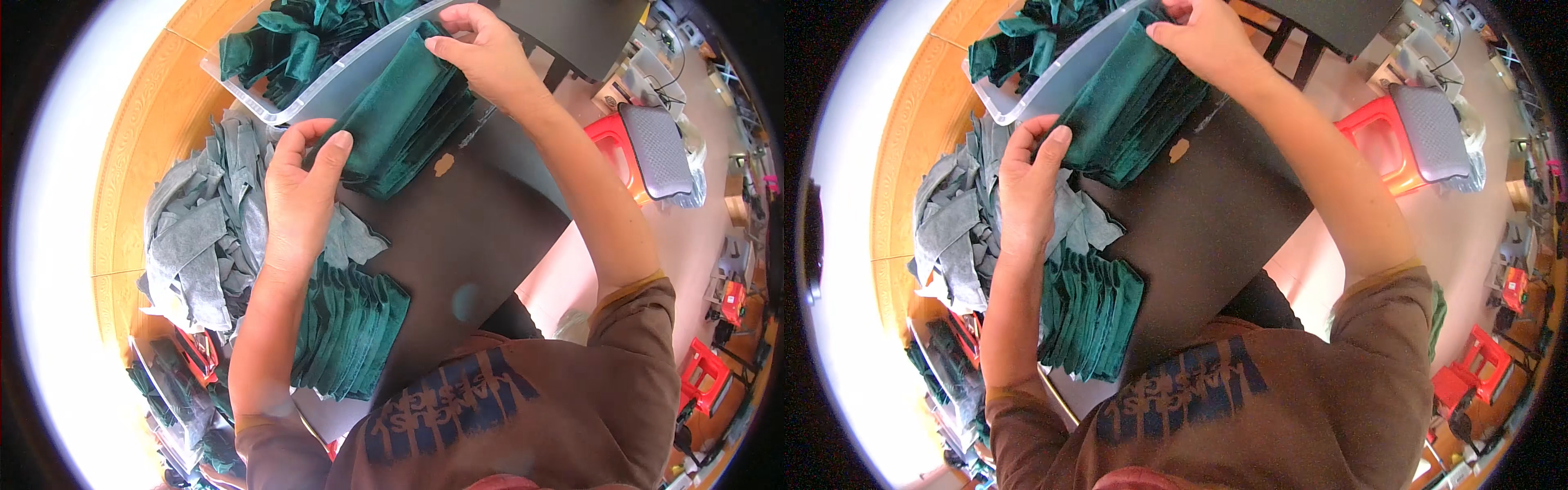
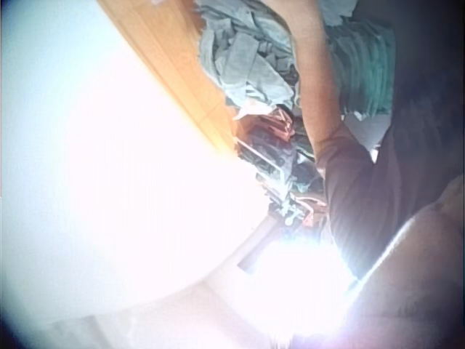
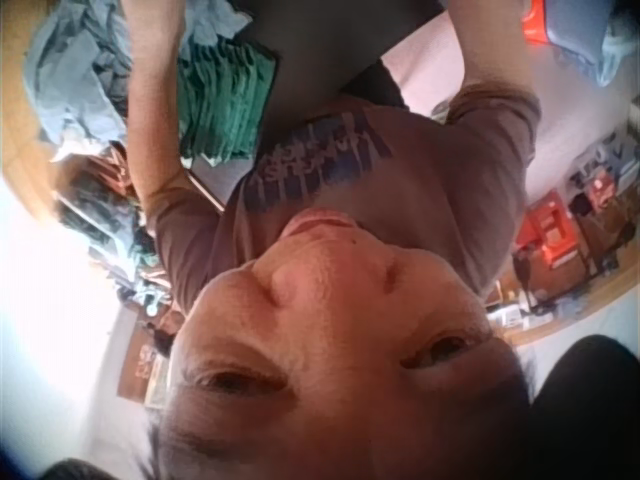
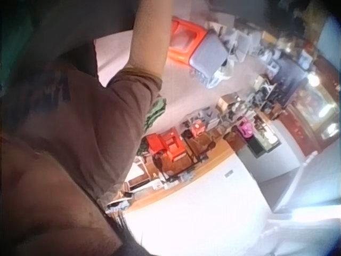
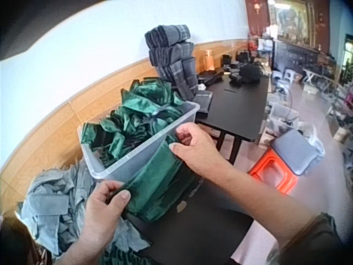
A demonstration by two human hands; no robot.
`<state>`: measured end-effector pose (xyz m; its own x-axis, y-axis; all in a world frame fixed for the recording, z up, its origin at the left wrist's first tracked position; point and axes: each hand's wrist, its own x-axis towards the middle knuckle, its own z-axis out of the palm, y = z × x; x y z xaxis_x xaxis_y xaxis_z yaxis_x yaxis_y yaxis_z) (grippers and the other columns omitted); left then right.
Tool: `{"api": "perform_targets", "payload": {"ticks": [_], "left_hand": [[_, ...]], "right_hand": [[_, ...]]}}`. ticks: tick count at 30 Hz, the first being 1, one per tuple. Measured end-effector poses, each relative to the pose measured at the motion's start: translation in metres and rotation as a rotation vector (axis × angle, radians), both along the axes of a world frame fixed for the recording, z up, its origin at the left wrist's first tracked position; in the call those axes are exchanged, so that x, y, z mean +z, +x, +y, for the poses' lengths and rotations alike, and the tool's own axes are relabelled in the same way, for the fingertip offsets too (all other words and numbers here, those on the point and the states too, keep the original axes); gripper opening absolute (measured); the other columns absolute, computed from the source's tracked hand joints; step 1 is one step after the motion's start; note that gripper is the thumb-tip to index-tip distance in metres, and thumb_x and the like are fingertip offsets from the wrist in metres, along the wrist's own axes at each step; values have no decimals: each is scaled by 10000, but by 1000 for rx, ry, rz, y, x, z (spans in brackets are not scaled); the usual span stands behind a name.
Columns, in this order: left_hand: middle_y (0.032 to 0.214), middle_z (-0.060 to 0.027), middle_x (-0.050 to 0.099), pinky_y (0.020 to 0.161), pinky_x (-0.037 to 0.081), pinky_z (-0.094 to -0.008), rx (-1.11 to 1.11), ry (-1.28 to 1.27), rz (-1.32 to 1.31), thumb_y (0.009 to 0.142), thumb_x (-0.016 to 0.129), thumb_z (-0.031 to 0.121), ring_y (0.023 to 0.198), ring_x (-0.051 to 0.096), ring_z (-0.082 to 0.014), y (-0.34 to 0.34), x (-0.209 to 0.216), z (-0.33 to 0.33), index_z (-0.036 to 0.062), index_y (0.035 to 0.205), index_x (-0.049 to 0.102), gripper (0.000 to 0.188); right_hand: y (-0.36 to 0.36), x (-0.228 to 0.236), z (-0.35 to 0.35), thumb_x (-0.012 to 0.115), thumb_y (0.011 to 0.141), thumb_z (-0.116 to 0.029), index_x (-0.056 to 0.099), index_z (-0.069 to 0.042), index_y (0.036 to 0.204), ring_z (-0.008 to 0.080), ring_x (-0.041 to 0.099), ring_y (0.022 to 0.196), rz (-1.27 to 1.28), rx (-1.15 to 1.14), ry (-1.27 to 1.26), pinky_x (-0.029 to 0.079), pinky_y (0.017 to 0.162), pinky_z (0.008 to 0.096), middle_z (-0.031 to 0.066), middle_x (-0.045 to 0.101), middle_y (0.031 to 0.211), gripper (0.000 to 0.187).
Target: Sorting and stacking green velvet fabric strips on a work table.
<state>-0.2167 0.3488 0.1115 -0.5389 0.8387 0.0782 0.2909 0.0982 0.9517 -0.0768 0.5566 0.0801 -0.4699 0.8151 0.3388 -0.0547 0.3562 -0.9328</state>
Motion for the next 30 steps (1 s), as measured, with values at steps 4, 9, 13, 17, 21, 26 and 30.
{"api": "perform_targets", "payload": {"ticks": [4,9,13,17,21,26,30], "left_hand": [[895,-34,628,721,465,-255,74,44,262,873,681,186,798,563,-109,-2,-13,1,16,1016,637,227],[905,-68,629,764,488,-332,84,39,797,814,710,169,804,607,-243,-2,-17,1,31,994,649,235],[958,-54,633,803,480,-371,58,10,1289,793,706,183,838,605,-260,0,-13,-1,49,1016,649,267],[1102,-70,622,907,452,-399,-92,249,1528,788,691,204,1002,600,-260,6,-6,7,65,1095,628,343],[1159,-112,609,975,434,-421,-283,89,1343,777,698,191,1120,575,-293,11,-18,23,48,1172,588,435],[1235,-186,584,958,451,-410,-343,32,1056,801,696,174,1122,562,-348,-10,-27,27,7,1243,543,497],[1227,-186,588,959,451,-408,-376,17,1052,795,699,166,1122,563,-348,-9,-24,26,9,1253,536,511]], "right_hand": [[-6,0,-10,702,796,-89,558,8,997,191,581,829,-82,-134,157,481,756,311,96,592,891,266],[-11,-24,-8,690,815,-171,567,-7,1146,166,591,961,-155,-160,118,475,848,298,93,624,1073,389],[-15,-27,-10,698,794,-178,566,10,1139,193,597,978,-167,-205,88,474,861,311,133,633,1071,415],[-13,-35,0,697,788,-171,566,18,1131,203,592,999,-140,-184,97,471,868,318,134,628,1078,413],[-16,-35,1,697,788,-169,568,20,1126,190,585,987,-119,-186,22,469,852,305,122,624,1070,408],[-16,-54,13,687,802,-177,578,0,1118,150,570,928,-31,-75,-133,462,809,283,77,617,1037,378],[-16,-61,16,669,822,-205,590,-10,1098,140,568,917,-81,-98,-126,459,800,281,62,624,1015,348]]}}
